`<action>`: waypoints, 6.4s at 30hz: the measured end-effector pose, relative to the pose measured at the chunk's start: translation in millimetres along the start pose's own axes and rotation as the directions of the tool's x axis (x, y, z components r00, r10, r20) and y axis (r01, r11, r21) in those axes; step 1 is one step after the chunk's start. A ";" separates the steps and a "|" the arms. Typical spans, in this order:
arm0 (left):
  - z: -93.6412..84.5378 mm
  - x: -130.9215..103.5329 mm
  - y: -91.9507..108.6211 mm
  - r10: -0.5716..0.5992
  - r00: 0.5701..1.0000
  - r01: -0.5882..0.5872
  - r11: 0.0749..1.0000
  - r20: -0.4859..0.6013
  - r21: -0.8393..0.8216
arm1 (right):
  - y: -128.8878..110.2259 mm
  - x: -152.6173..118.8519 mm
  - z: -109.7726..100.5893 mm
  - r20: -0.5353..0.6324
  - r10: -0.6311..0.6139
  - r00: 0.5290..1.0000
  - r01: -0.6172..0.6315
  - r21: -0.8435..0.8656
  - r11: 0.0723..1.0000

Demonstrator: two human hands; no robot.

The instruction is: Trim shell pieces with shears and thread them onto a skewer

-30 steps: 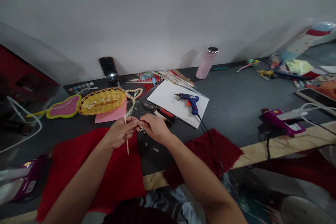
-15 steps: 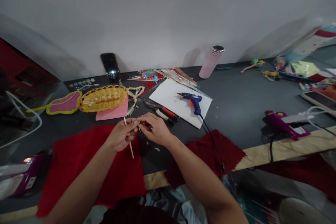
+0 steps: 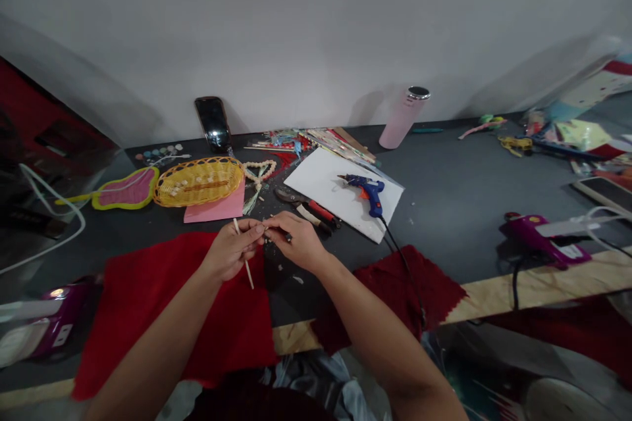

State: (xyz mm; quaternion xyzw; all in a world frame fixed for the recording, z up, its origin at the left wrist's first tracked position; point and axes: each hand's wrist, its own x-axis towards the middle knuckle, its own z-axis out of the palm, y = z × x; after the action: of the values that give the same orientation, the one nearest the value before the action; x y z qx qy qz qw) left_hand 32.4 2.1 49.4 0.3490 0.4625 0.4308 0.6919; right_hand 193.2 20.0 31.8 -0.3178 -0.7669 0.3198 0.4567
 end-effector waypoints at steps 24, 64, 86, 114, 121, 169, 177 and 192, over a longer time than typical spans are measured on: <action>-8.0 0.3 1.7 -0.051 0.992 0.052 0.999 0.117 -0.009 | -2.8 3.7 -5.4 0.041 0.104 0.994 -0.107 0.075 0.991; -1.0 0.7 1.3 -0.057 0.997 0.058 0.998 0.048 -0.002 | 4.0 4.5 -5.9 0.101 0.223 0.970 -0.234 0.116 0.965; -1.4 -1.0 4.9 0.115 0.992 -0.104 0.979 0.053 -0.178 | 4.4 3.3 -5.9 0.087 0.298 0.950 -0.311 0.251 0.917; -9.4 6.4 -7.5 0.324 0.945 -0.313 0.842 0.052 0.440 | 8.8 -1.3 -1.3 0.104 0.300 0.948 -0.280 -0.172 0.945; -9.9 6.3 -8.7 0.388 0.919 -0.367 0.767 0.074 0.527 | 10.2 -2.7 -1.3 0.104 0.308 0.946 -0.287 -0.173 0.942; -9.2 -2.0 5.6 0.348 0.922 -0.358 0.599 0.170 0.716 | 3.8 -0.4 -2.1 0.094 0.237 0.967 -0.224 -0.130 0.966; -11.2 -0.6 0.6 0.333 0.924 -0.322 0.409 0.189 0.854 | 2.2 1.3 -2.6 0.133 0.251 0.959 -0.230 -0.155 0.961; -6.2 -1.6 -9.7 0.553 0.822 -0.235 0.104 0.140 0.966 | -0.9 2.7 2.9 0.065 0.413 0.908 -0.417 0.068 0.906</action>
State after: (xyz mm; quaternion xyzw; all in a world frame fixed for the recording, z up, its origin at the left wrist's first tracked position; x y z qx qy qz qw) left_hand 28.9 -2.6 39.4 0.7478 0.5983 0.2632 0.1165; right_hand 189.4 21.0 32.7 -0.4471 -0.6792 0.4480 0.3714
